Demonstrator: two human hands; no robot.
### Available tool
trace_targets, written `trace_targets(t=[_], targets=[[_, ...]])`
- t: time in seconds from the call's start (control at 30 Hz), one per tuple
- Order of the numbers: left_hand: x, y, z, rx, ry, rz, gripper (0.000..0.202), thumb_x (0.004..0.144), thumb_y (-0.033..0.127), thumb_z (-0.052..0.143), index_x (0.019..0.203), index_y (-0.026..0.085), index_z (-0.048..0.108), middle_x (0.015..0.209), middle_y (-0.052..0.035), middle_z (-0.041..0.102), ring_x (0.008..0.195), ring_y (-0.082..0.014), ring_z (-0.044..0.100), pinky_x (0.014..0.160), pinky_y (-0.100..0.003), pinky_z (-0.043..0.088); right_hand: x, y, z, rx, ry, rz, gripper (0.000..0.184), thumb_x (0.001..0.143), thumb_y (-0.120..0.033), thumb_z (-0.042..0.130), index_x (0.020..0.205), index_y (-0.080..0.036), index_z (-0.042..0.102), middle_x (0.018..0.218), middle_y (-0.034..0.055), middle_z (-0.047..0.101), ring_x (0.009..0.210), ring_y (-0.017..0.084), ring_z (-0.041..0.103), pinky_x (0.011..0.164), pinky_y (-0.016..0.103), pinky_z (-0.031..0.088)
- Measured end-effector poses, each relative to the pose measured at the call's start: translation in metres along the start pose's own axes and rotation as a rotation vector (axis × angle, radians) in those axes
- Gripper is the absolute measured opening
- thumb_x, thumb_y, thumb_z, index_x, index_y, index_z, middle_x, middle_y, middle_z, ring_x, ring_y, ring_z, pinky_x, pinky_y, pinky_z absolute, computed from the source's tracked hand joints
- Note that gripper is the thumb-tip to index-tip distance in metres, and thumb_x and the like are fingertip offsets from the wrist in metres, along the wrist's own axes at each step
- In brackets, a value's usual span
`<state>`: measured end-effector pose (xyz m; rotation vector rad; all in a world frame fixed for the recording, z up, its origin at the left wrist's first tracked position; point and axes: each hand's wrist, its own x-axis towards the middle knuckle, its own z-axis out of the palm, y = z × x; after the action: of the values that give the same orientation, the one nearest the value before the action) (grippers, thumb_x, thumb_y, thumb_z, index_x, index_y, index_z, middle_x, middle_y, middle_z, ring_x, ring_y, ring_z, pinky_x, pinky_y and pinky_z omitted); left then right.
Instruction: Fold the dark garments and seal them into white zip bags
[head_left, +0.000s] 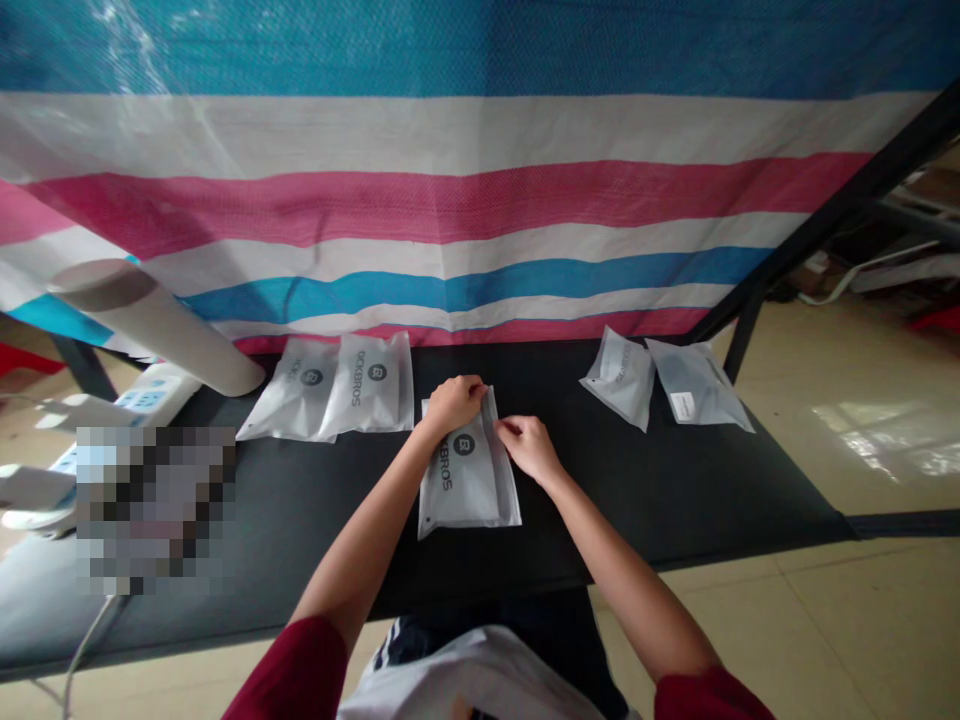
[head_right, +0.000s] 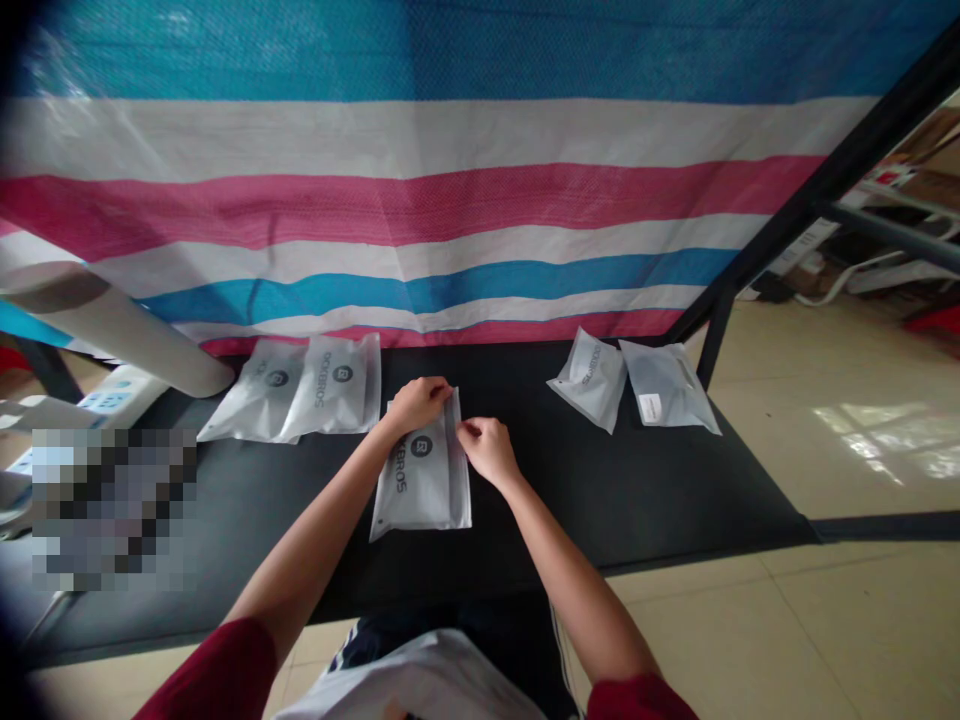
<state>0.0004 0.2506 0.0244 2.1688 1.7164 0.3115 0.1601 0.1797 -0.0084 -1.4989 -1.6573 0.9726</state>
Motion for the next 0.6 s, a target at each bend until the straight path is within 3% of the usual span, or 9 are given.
trace_targets(t=[0.07,0.17,0.3,0.37,0.43,0.53,0.6], targets=[[-0.001,0.001,-0.001,-0.012,0.005,-0.003,0.032,0.095,0.038,0.042,0.1,0.026,0.072,0.098,-0.0071,0.075,0.093,-0.025,0.069,0.074,-0.031,0.048,-0.034,0.0,-0.001,0.043,-0.036,0.014,0.038,0.089,-0.045,0.055,0.066,-0.016,0.065,0.059,0.0037,0.063,0.055,0.016,0.06,0.05,0.024,0.039],[-0.002,0.002,-0.002,-0.026,0.002,0.003,0.03,0.094,0.039,0.046,0.099,0.026,0.073,0.096,-0.0068,0.075,0.094,-0.025,0.069,0.076,-0.032,0.048,-0.083,-0.002,0.0,0.214,-0.077,0.134,0.046,0.089,-0.057,0.054,0.07,-0.017,0.065,0.058,0.0035,0.062,0.05,0.017,0.059,0.046,0.025,0.044],[-0.001,0.003,-0.004,-0.03,0.02,0.023,0.03,0.095,0.037,0.046,0.097,0.025,0.073,0.094,-0.0072,0.075,0.094,-0.0252,0.069,0.079,-0.033,0.048,-0.122,-0.006,0.006,0.395,-0.112,0.294,0.051,0.083,-0.066,0.059,0.078,-0.016,0.068,0.068,0.0071,0.068,0.059,0.019,0.067,0.05,0.028,0.054],[0.0,0.002,-0.008,-0.032,0.035,0.041,0.03,0.095,0.037,0.046,0.096,0.025,0.073,0.094,-0.0072,0.074,0.095,-0.0254,0.068,0.082,-0.034,0.048,-0.127,-0.008,0.005,0.441,-0.141,0.33,0.05,0.082,-0.065,0.061,0.081,-0.016,0.068,0.074,0.008,0.069,0.062,0.019,0.068,0.051,0.027,0.055],[0.0,0.004,-0.012,-0.036,0.063,0.072,0.028,0.095,0.034,0.046,0.096,0.024,0.073,0.095,-0.0066,0.074,0.099,-0.0253,0.066,0.086,-0.036,0.047,-0.123,-0.007,0.002,0.487,-0.144,0.33,0.048,0.081,-0.062,0.064,0.101,-0.018,0.067,0.088,0.0078,0.07,0.067,0.018,0.069,0.05,0.026,0.056],[-0.012,0.008,-0.019,-0.048,0.21,0.145,0.026,0.094,0.032,0.047,0.103,0.024,0.07,0.106,-0.0058,0.072,0.109,-0.0258,0.06,0.093,-0.04,0.044,-0.105,-0.005,-0.008,0.542,-0.101,0.301,0.061,0.083,-0.058,0.063,0.134,-0.028,0.049,0.106,0.006,0.067,0.075,0.017,0.069,0.053,0.027,0.058],[-0.032,0.011,-0.02,-0.046,0.325,0.168,0.028,0.095,0.035,0.047,0.112,0.024,0.066,0.116,-0.0066,0.068,0.114,-0.0268,0.056,0.096,-0.043,0.042,-0.087,-0.002,-0.012,0.534,-0.096,0.263,0.057,0.085,-0.057,0.059,0.132,-0.027,0.05,0.103,0.0046,0.066,0.075,0.016,0.068,0.055,0.027,0.058]])
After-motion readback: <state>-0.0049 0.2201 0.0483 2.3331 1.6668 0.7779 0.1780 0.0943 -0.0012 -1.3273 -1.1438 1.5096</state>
